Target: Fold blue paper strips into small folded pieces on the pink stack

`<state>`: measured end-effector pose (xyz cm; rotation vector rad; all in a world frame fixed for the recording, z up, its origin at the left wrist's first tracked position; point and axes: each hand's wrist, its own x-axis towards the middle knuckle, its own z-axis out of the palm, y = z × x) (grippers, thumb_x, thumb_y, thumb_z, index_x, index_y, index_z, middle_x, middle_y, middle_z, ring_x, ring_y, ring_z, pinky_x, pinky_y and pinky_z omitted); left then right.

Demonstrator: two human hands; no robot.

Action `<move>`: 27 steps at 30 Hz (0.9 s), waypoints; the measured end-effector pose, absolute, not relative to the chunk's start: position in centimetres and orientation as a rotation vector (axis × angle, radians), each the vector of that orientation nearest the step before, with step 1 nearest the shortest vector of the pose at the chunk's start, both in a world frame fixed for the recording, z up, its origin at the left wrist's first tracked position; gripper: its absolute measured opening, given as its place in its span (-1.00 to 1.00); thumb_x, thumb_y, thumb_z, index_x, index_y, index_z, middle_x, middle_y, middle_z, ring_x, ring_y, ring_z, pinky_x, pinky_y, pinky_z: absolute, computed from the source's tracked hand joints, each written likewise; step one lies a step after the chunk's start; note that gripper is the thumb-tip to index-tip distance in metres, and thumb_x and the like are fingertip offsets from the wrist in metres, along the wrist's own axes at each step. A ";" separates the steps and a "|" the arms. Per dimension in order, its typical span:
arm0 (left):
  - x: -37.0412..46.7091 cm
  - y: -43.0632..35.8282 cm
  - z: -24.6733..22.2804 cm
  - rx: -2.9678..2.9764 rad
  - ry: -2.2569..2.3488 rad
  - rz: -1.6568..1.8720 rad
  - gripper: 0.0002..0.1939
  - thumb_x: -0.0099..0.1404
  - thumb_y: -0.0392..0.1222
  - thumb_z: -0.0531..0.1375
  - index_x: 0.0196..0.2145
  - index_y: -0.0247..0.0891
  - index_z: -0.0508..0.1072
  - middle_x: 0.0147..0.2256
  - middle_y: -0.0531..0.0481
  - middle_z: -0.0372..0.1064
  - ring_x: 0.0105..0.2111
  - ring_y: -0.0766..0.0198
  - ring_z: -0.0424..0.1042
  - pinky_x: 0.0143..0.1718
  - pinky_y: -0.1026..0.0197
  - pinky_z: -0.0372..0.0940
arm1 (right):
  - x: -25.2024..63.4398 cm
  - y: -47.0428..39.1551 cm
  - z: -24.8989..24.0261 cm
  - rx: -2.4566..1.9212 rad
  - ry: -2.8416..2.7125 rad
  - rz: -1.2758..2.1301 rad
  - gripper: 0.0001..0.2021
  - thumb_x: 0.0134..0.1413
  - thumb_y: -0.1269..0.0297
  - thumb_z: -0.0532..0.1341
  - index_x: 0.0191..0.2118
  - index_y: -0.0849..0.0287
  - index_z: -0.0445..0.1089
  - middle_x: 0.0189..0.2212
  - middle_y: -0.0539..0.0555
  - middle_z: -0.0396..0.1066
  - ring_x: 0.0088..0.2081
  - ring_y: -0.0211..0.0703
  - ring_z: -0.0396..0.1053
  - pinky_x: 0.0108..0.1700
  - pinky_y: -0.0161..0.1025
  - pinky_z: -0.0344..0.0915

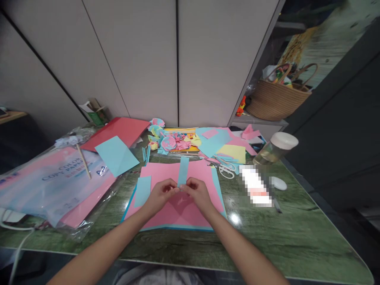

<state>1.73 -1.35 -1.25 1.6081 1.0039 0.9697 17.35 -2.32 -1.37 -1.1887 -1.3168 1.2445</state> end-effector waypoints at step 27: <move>1.9 -1.0 -1.8 1.447 1.060 0.920 -0.80 0.01 -0.10 0.18 -0.52 -0.32 0.41 -0.54 0.02 0.32 -0.51 0.35 0.23 -0.45 0.30 0.12 | 16.9 -2.4 -1.5 -1.233 -1.428 1.053 -0.69 -0.02 0.13 0.08 -0.63 0.17 0.06 -0.68 -0.11 0.01 -0.58 -0.34 0.00 -0.50 -0.35 -0.02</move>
